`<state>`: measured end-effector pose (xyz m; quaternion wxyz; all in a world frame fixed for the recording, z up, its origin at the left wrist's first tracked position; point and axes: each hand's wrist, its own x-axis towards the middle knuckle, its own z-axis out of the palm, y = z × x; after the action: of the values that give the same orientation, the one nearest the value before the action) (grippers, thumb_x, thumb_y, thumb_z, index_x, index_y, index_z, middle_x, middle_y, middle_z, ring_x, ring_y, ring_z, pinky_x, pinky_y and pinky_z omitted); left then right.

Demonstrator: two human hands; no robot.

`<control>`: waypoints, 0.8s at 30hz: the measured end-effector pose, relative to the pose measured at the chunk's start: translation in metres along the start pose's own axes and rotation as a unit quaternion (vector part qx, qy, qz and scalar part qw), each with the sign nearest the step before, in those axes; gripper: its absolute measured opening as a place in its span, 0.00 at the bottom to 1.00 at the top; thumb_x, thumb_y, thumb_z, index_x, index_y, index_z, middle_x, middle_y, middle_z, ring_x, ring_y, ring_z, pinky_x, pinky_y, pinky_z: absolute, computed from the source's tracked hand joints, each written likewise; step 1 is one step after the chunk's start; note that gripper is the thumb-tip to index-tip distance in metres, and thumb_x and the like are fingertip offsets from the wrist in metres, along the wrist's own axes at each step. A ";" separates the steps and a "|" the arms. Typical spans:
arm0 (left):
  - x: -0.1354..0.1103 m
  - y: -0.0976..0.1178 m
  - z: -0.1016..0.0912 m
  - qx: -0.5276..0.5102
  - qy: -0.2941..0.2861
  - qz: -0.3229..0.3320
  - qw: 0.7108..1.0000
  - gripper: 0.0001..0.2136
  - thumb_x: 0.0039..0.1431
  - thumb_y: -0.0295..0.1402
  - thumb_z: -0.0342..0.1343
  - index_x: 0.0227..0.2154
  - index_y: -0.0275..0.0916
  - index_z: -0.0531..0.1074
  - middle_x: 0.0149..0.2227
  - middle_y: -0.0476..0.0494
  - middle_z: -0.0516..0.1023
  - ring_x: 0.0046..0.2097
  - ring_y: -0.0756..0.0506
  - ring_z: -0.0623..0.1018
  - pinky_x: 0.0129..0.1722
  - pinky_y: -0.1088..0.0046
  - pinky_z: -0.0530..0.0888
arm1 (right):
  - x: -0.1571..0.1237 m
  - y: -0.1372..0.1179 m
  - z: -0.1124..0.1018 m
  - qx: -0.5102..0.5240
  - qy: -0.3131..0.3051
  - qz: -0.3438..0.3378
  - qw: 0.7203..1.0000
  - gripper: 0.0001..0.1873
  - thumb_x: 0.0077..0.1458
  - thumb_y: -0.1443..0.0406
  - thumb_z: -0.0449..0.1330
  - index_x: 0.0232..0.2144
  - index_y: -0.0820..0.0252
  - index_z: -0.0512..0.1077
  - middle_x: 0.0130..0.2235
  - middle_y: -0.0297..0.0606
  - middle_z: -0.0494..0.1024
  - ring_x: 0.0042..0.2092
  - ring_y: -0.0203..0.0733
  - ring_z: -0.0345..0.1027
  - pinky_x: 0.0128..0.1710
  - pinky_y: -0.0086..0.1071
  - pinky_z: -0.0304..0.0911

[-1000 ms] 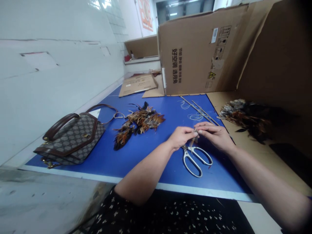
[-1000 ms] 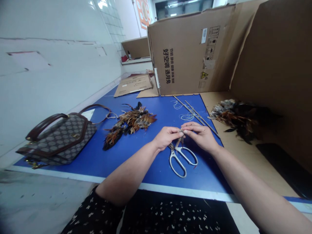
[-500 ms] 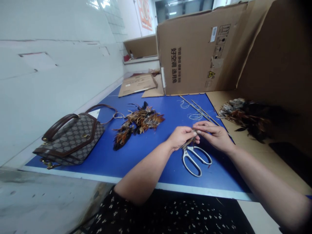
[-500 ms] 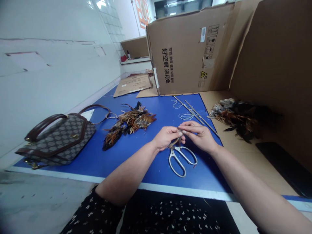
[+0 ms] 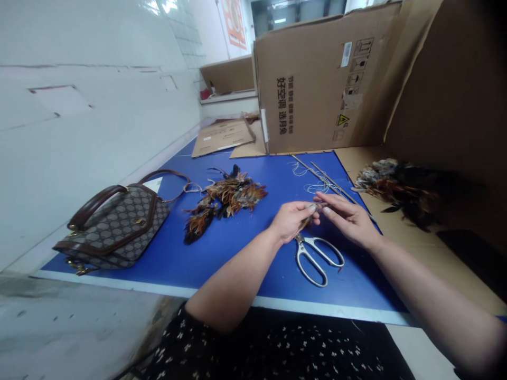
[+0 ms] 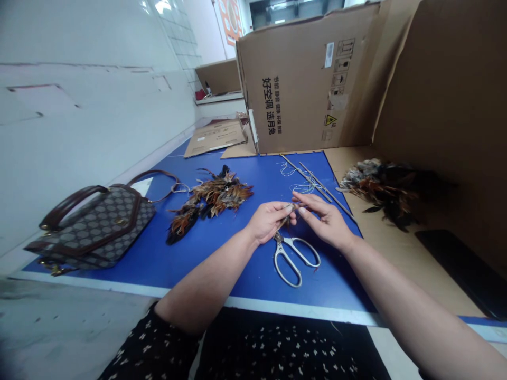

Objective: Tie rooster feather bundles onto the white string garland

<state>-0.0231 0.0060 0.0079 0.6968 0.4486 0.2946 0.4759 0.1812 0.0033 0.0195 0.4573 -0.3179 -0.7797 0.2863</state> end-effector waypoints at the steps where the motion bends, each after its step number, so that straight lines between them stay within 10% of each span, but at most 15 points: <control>1: 0.000 0.001 0.000 -0.002 0.003 0.000 1.000 0.19 0.49 0.43 0.73 0.33 0.31 0.79 0.31 0.43 0.80 0.32 0.50 0.78 0.39 0.72 0.71 | 0.000 0.000 0.000 -0.001 0.000 -0.001 1.000 0.23 0.68 0.56 0.61 0.63 0.44 0.74 0.59 0.40 0.79 0.61 0.50 0.72 0.67 0.49 0.63; 15: 0.002 -0.006 -0.004 0.014 -0.008 -0.007 1.000 0.21 0.49 0.45 0.73 0.34 0.30 0.78 0.30 0.42 0.80 0.31 0.50 0.79 0.37 0.73 0.72 | 0.001 -0.004 0.004 -0.053 0.008 -0.043 0.998 0.22 0.67 0.59 0.61 0.62 0.48 0.75 0.57 0.44 0.80 0.58 0.49 0.74 0.63 0.48 0.68; 24: -0.002 -0.008 0.000 0.088 -0.003 -0.031 0.996 0.19 0.53 0.44 0.71 0.33 0.30 0.77 0.30 0.42 0.79 0.30 0.50 0.78 0.31 0.75 0.72 | 0.004 -0.003 0.005 -0.055 0.064 -0.039 0.996 0.07 0.63 0.59 0.66 0.38 0.52 0.83 0.46 0.42 0.84 0.49 0.49 0.79 0.55 0.47 0.73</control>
<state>-0.0204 0.0033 0.0011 0.6700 0.5000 0.3475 0.4247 0.1749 0.0043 0.0218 0.4988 -0.3299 -0.7751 0.2038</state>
